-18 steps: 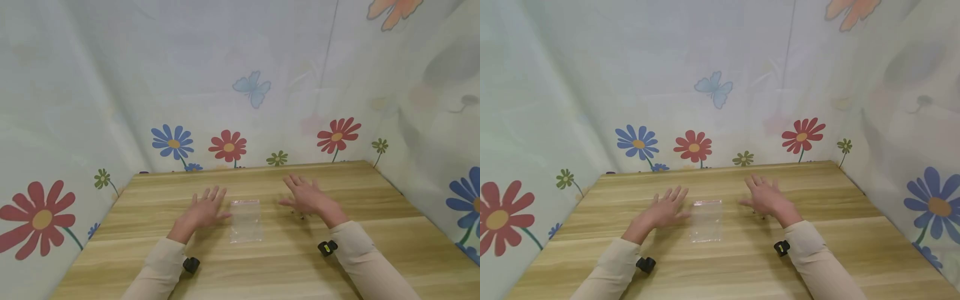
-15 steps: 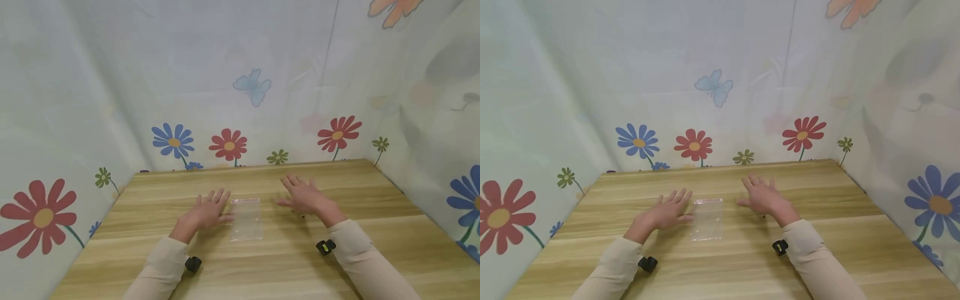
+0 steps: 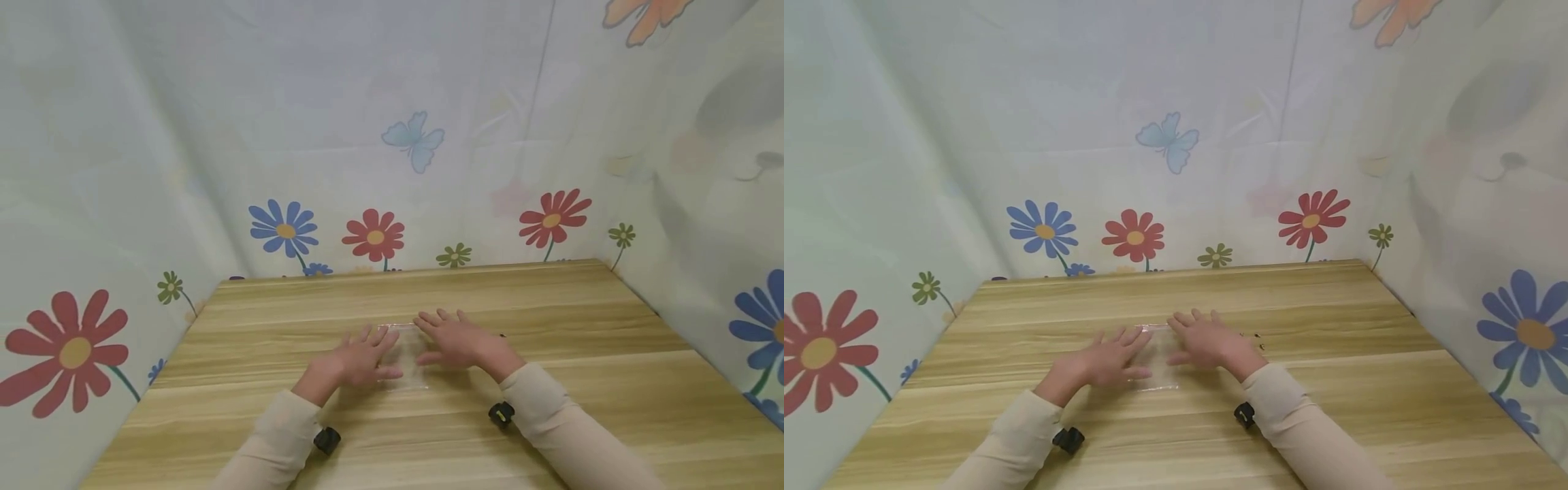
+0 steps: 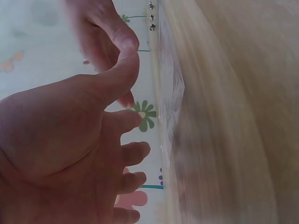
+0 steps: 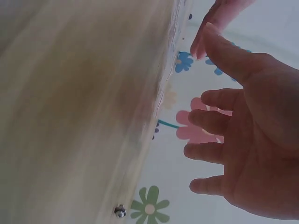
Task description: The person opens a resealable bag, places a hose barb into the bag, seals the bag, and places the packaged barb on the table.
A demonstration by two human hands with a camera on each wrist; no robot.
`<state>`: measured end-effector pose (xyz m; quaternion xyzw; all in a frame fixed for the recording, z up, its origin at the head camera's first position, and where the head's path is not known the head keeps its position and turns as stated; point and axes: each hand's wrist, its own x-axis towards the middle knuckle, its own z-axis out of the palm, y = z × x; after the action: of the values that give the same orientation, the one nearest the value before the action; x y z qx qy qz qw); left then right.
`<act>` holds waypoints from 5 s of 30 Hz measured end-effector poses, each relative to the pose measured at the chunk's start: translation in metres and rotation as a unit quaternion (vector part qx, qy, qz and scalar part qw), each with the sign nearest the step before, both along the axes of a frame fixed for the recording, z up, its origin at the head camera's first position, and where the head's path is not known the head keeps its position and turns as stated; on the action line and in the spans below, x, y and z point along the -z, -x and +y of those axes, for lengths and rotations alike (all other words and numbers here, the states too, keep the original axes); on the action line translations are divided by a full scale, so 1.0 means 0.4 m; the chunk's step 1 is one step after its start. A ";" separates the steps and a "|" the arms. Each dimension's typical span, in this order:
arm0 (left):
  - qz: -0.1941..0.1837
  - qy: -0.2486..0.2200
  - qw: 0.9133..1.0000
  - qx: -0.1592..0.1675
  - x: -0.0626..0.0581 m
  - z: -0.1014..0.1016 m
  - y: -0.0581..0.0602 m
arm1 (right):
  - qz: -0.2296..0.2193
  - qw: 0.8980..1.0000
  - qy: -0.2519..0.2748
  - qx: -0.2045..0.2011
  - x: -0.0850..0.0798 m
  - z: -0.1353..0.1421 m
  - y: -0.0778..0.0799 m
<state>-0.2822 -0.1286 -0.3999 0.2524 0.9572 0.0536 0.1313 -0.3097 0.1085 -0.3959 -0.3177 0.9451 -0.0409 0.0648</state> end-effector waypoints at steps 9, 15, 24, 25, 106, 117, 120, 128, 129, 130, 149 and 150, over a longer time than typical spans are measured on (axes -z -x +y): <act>-0.001 0.043 0.999 0.030 0.030 0.003 0.006 | -0.020 0.998 -0.050 -0.020 0.000 -0.049 0.001; -0.014 0.064 0.997 0.041 0.002 0.019 -0.021 | -0.035 0.995 -0.089 -0.024 0.002 -0.066 0.005; -0.018 0.070 0.996 0.059 0.007 0.024 -0.026 | -0.069 0.993 -0.097 -0.026 0.000 -0.069 0.009; -0.017 0.074 0.995 0.061 0.005 0.023 -0.025 | -0.072 0.993 -0.093 -0.025 -0.001 -0.068 0.010; -0.008 -0.153 0.988 -0.004 0.013 0.011 0.034 | -0.306 0.869 0.360 0.145 0.018 0.046 0.028; -0.002 -0.162 0.987 -0.020 0.012 0.018 0.034 | -0.373 0.837 0.376 0.139 0.021 0.038 0.038; 0.001 -0.161 0.987 -0.009 0.014 0.017 0.034 | -0.399 0.823 0.380 0.138 0.023 0.032 0.041; 0.000 -0.156 0.988 -0.005 0.013 0.018 0.036 | -0.349 0.873 0.315 0.129 0.029 0.025 0.038; -0.001 -0.157 0.988 -0.005 0.013 0.018 0.037 | -0.330 0.887 0.299 0.125 0.030 0.025 0.037; 0.000 -0.157 0.988 -0.004 0.013 0.017 0.037 | -0.318 0.895 0.287 0.125 0.031 0.025 0.036; -0.110 -0.258 0.960 -0.019 0.013 0.018 0.052 | -0.339 0.859 0.358 0.136 -0.018 0.013 0.012; -0.124 -0.273 0.953 -0.024 0.015 0.017 0.055 | -0.336 0.861 0.357 0.133 -0.022 0.012 0.010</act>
<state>-0.3040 -0.1217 -0.4057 0.2469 0.8877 0.3475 0.1739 -0.3135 0.1133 -0.3872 -0.1569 0.8198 -0.4884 0.2545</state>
